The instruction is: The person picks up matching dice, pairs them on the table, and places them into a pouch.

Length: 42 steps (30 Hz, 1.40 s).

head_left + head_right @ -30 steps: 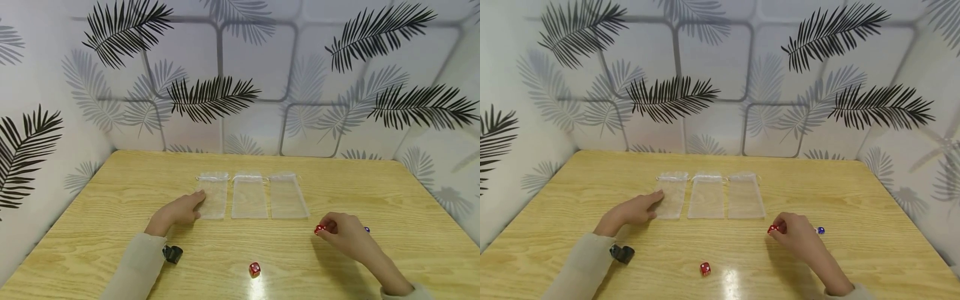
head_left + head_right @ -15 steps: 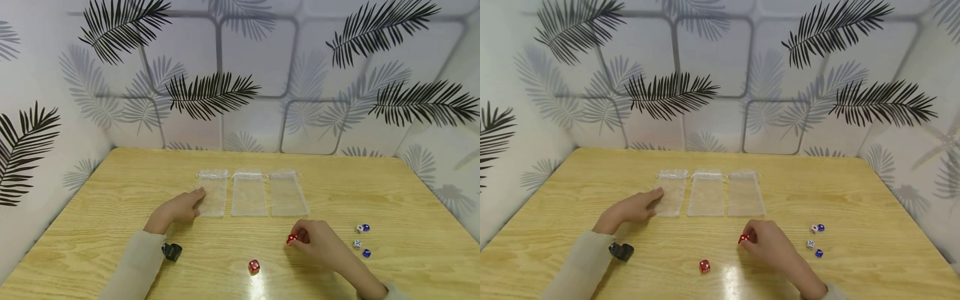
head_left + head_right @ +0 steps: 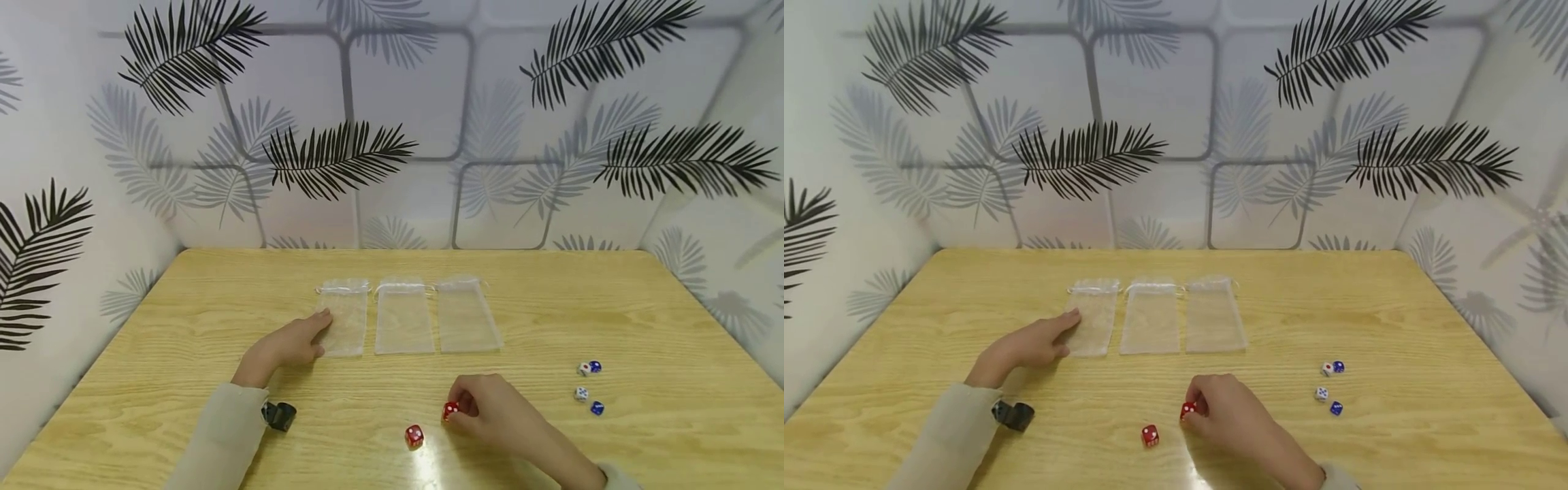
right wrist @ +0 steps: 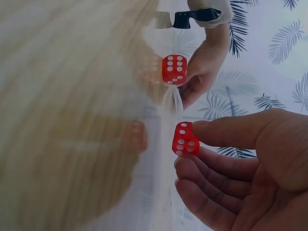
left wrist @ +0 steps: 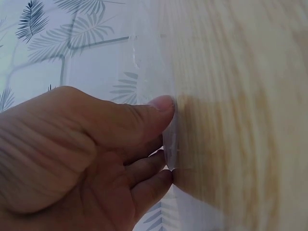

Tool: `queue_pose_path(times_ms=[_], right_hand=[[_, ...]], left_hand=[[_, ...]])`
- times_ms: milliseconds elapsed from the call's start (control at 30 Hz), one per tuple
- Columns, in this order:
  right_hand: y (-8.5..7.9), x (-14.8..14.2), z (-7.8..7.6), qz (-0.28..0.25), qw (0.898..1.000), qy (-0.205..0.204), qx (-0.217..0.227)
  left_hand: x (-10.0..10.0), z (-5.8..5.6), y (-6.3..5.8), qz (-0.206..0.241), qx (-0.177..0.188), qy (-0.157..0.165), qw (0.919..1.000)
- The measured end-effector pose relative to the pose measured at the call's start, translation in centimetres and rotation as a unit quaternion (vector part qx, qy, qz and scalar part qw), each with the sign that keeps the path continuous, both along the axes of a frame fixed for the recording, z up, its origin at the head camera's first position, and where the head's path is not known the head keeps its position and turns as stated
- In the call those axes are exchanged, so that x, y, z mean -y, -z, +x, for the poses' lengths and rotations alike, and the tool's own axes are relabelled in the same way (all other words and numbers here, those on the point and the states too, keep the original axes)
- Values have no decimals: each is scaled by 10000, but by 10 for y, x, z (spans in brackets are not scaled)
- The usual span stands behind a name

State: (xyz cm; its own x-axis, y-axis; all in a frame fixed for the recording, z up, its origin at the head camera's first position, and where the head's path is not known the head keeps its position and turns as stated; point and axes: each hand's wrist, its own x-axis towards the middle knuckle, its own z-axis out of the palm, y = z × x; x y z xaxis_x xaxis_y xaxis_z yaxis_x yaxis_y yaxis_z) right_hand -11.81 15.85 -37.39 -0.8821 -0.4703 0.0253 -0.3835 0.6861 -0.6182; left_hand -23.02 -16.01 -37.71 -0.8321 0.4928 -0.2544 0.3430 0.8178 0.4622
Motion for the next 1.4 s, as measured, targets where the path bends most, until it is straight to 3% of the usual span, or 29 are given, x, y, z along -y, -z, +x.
queue_pose_path(times_ms=[367, 700, 1000, 1400], right_hand=[[1, 11, 3, -97, 9992, -388, 78], [8, 10, 4, -235, 9975, -591, 300], [-4, -5, 1, -145, 9986, -231, 446], [-14, -33, -17, -101, 9998, 183, 17]], left_hand=[[1, 0, -2, 46, 25, 26, 10000], [4, 2, 5, 265, 126, -102, 9995], [1, 3, 3, 161, 79, -44, 9998], [-2, 2, -3, -89, -166, -23, 9998]])
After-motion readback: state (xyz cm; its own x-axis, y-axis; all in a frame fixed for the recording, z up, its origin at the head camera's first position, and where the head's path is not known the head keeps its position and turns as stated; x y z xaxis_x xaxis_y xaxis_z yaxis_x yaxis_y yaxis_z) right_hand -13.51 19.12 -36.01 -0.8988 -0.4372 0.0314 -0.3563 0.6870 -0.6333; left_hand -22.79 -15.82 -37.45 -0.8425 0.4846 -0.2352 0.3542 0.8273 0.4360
